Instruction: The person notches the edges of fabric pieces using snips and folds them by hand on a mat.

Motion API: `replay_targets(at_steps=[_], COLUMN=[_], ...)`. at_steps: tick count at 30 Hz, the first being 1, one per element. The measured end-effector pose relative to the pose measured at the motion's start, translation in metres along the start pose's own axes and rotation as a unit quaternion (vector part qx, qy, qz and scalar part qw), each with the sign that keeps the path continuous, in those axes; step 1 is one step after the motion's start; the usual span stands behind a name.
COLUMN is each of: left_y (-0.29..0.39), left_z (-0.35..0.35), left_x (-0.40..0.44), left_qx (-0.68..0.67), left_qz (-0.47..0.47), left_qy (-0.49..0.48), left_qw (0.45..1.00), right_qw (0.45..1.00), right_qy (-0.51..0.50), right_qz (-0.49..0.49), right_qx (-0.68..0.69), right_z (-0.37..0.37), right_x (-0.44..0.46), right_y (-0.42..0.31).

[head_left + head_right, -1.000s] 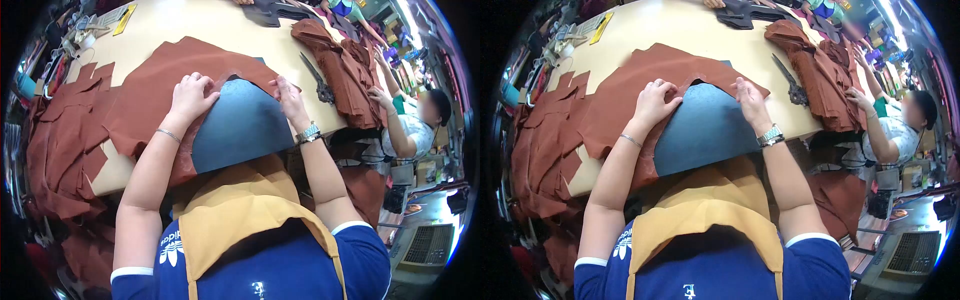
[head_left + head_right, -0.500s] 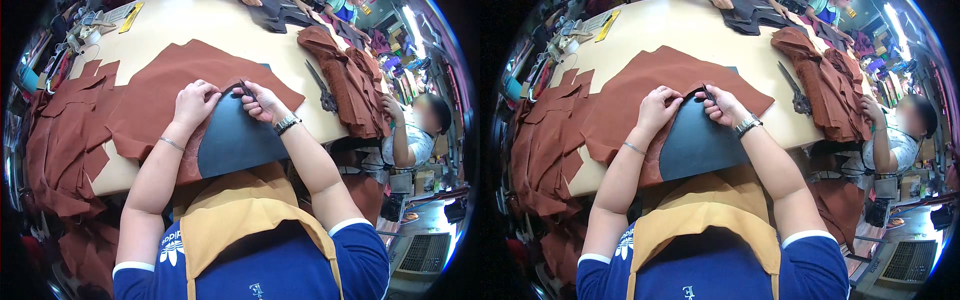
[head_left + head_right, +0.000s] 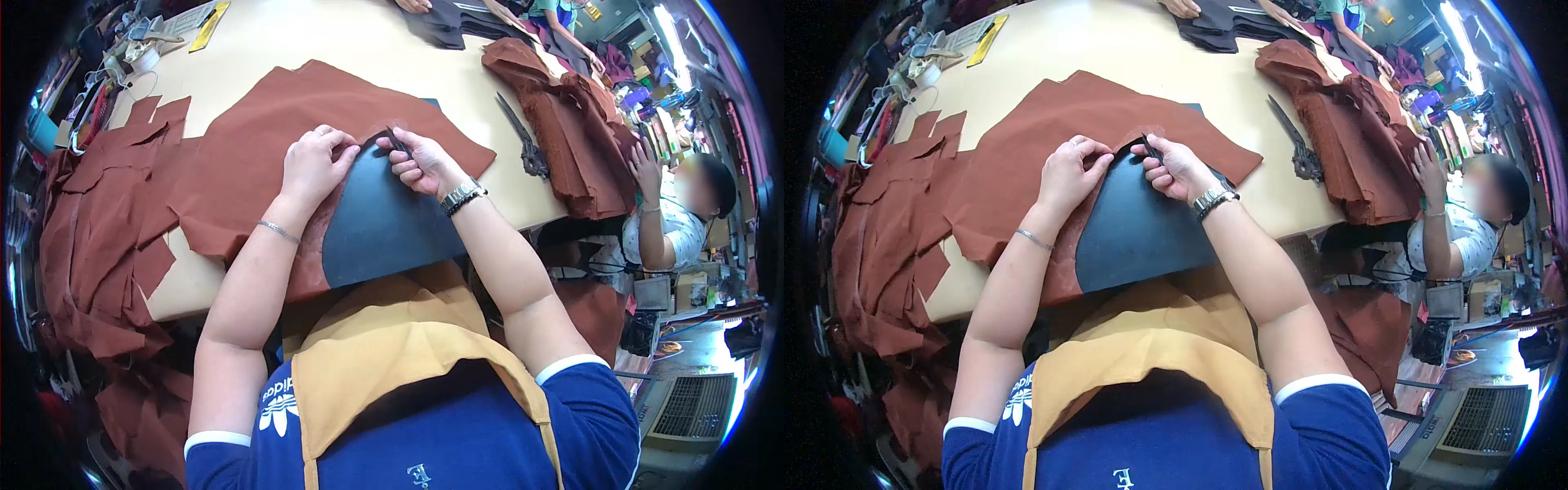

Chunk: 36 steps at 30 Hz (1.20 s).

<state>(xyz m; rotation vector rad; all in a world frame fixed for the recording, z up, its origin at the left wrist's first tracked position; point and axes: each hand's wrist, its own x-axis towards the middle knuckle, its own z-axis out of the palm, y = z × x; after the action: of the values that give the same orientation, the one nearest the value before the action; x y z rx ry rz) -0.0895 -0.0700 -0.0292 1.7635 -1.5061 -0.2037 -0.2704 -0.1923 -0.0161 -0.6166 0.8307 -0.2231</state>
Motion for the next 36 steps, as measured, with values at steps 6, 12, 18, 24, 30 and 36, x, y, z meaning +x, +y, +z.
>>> replay_targets(at_steps=[6,12,18,24,30,36], left_y=[-0.003,-0.007,-0.006,-0.005,-0.007,-0.005], left_z=[0.001,0.006,0.004,0.005,0.007,0.004], left_x=[0.001,0.0,0.0,0.0,0.0,-0.002], left_qx=[-0.016,-0.007,-0.005,0.0,0.004,-0.013], left_qz=[-0.006,0.017,0.013,0.024,0.025,0.017], left_qy=[0.001,0.025,0.017,0.025,0.024,0.025], left_qw=[1.0,1.0,1.0,0.999,0.999,0.999], right_qw=[0.999,0.999,0.999,0.999,0.999,0.997], right_qy=[0.018,-0.002,0.007,-0.007,0.009,0.012], right_qz=[-0.026,0.008,-0.014,-0.009,-0.02,-0.039], right_qx=[-0.035,-0.031,-0.041,-0.037,-0.043,-0.063], right_z=[0.0,-0.002,-0.002,-0.003,0.0,0.001], right_x=[-0.007,-0.007,0.001,-0.009,-0.002,-0.007], right_y=[0.007,0.003,0.004,0.006,0.005,0.011])
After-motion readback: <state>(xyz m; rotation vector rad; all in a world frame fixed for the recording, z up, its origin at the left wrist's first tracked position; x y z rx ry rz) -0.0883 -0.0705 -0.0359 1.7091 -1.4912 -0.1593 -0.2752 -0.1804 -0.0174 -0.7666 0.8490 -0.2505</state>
